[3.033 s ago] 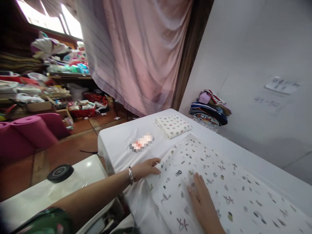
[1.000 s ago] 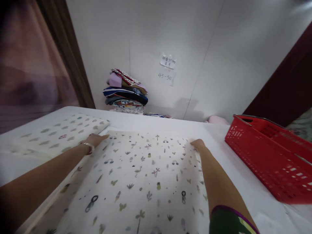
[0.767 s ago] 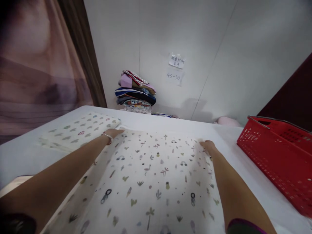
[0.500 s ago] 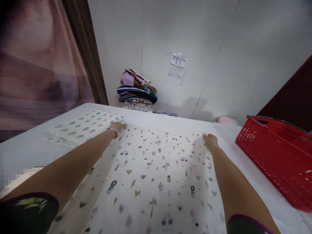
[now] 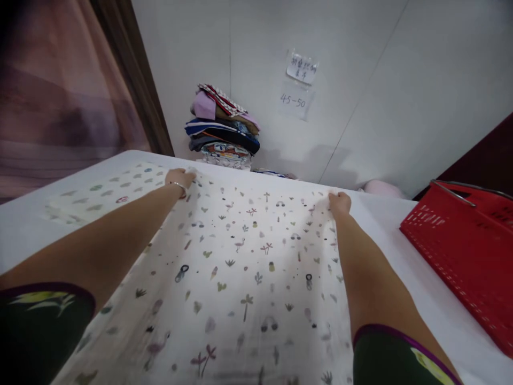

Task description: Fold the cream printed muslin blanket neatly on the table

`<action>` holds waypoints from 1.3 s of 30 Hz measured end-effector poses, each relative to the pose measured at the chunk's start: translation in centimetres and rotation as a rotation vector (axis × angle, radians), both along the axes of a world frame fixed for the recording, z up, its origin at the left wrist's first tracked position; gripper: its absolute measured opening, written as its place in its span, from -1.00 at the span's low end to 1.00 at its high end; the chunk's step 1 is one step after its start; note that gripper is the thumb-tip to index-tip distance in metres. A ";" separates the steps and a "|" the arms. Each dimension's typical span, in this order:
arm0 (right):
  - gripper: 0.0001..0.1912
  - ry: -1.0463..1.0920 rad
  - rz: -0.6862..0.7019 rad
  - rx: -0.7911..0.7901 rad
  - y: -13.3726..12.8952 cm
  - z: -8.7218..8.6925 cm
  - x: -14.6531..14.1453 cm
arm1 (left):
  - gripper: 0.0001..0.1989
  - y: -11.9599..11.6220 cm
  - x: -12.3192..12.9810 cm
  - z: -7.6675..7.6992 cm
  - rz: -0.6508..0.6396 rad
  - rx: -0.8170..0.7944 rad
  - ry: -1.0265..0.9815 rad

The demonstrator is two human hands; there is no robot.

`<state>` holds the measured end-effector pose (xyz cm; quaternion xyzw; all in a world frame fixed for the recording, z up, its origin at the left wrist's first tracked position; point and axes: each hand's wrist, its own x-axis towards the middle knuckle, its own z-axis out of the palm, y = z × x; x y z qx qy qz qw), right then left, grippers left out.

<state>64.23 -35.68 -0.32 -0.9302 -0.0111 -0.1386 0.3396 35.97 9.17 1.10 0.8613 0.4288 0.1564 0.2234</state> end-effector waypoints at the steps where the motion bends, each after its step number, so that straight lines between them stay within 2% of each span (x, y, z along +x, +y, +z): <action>1: -0.79 0.009 0.001 -0.025 0.3 -0.7 -0.1 | -0.65 -0.1 0.1 -0.6 0.027 -0.009 0.026; 5: -0.74 0.044 0.005 -0.134 0.6 -2.9 -0.2 | -0.65 -0.4 0.4 -1.9 0.078 -0.010 0.117; 11: -0.60 0.101 0.025 -0.287 0.7 -4.2 -0.2 | -0.55 -0.6 0.4 -2.0 0.088 0.079 0.160; 13: -0.49 0.098 0.050 -0.340 0.7 -4.2 -0.5 | -0.47 -1.4 0.1 -2.0 0.051 0.111 0.171; 16: -0.44 0.014 0.152 -0.473 -0.1 -4.3 -1.8 | -0.37 -3.4 -1.0 -2.1 -0.083 0.166 0.182; 20: -0.45 -0.110 0.420 -0.579 -3.3 -5.4 -5.7 | -0.38 -6.5 -4.8 -2.8 -0.319 0.269 0.207; 22: -0.44 -0.088 0.493 -0.595 -5.5 -6.3 -8.2 | -0.38 -7.4 -7.3 -3.5 -0.415 0.321 0.259; 25: -0.43 0.007 0.486 -0.597 -8.2 -7.0 -11.3 | -0.32 -7.4 -10.0 -4.6 -0.428 0.287 0.310; 27: -0.44 0.073 0.468 -0.601 -8.9 -6.6 -12.8 | -0.30 -7.0 -10.7 -4.8 -0.407 0.223 0.336; 31: -0.45 0.097 0.425 -0.625 -8.9 -4.7 -15.1 | -0.43 -7.0 -11.3 -3.3 -0.453 0.181 0.326; 34: -0.44 0.071 0.451 -0.609 -10.7 -4.4 -17.1 | -0.47 -8.3 -13.7 -2.8 -0.500 0.215 0.278; 37: -0.42 0.146 0.468 -0.513 -14.6 -5.1 -19.5 | -0.42 -10.2 -18.2 -4.5 -0.554 0.228 0.240; 39: -0.41 0.196 0.408 -0.365 -17.5 -5.4 -21.2 | -0.42 -11.1 -21.5 -6.2 -0.592 0.225 0.247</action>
